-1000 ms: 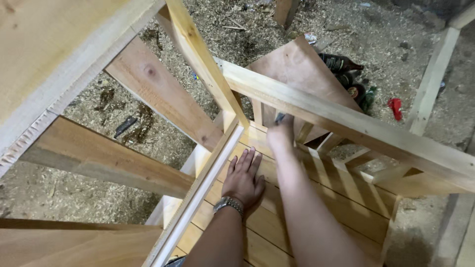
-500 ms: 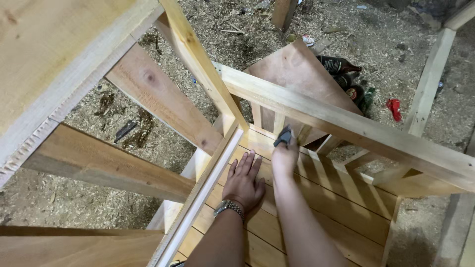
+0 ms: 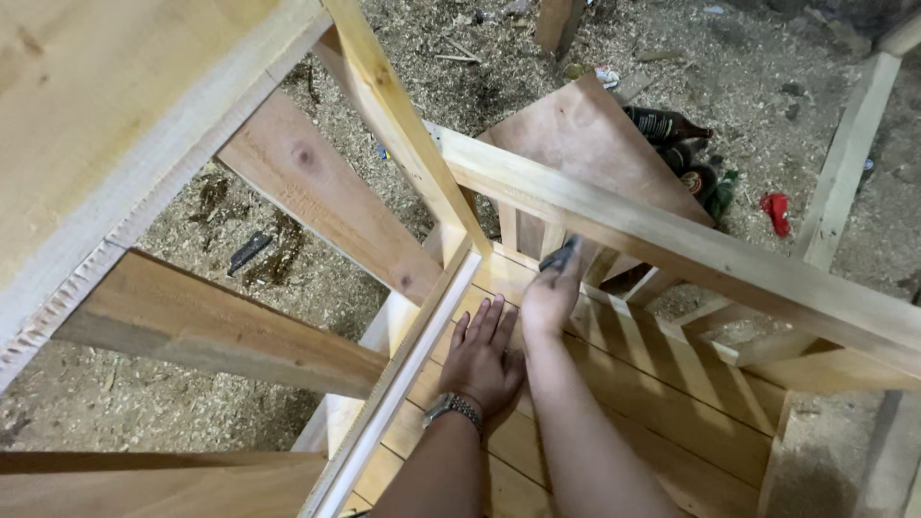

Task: The person sands the wooden frame and slats of a chair or bench with a piece of sandpaper, rubbing the top rail, side rails and spindles by hand. They steady the furniture with one hand while sanding different rails and edges, working around the seat and backrest.

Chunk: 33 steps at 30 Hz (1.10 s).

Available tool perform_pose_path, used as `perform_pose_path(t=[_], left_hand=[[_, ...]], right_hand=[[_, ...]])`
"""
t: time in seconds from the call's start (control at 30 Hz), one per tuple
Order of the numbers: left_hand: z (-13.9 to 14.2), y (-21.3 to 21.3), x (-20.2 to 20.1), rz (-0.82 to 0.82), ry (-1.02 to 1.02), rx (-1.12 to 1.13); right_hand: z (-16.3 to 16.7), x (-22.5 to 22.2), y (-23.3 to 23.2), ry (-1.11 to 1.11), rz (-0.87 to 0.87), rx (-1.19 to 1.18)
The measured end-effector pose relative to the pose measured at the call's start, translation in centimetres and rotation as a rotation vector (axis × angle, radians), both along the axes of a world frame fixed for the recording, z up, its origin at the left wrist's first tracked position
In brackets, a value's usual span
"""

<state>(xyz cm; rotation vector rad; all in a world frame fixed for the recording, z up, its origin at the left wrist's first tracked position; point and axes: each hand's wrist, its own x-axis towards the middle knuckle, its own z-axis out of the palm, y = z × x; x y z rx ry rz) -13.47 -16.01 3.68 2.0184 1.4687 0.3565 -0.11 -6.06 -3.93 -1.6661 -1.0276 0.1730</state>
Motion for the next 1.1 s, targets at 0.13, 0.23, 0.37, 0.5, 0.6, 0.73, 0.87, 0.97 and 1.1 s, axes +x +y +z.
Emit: perform_pose_path(t=[0.13,0.23,0.37,0.5,0.6,0.73,0.87,0.97,1.1], left_hand=[[0.1,0.1,-0.1,0.002,-0.019,0.038],[0.0,0.1,-0.1,0.009,-0.002,0.039],[-0.3,0.3,0.1,-0.007,0.038,0.021],[-0.6,0.3,0.1,-0.012,0.062,-0.007],[-0.8,0.2,0.1,-0.013,0.069,-0.005],[-1.0,0.3,0.2,-0.011,0.103,0.074],[-0.9,0.7,0.3,-0.009,0.079,-0.039],[-0.8,0.5,0.3,-0.014,0.084,-0.050],[-0.6,0.3,0.1,-0.001,0.071,0.033]], right_hand=[[1.4,0.2,0.0,0.131,0.054,-0.128],[3.0,0.8,0.7,0.191,0.063,-0.136],[4.6,1.5,0.7,0.239,0.074,-0.232],[3.7,1.6,-0.3,0.293,0.019,-0.316],[1.4,1.1,-0.2,0.326,0.041,-0.223],[-2.1,-1.2,0.5,0.294,0.005,-0.111],[-3.3,-2.7,1.5,-0.518,-0.157,-0.051],[-3.2,-1.6,1.9,0.391,-0.143,-0.212],[-2.6,-0.2,2.0,0.000,0.105,-0.299]])
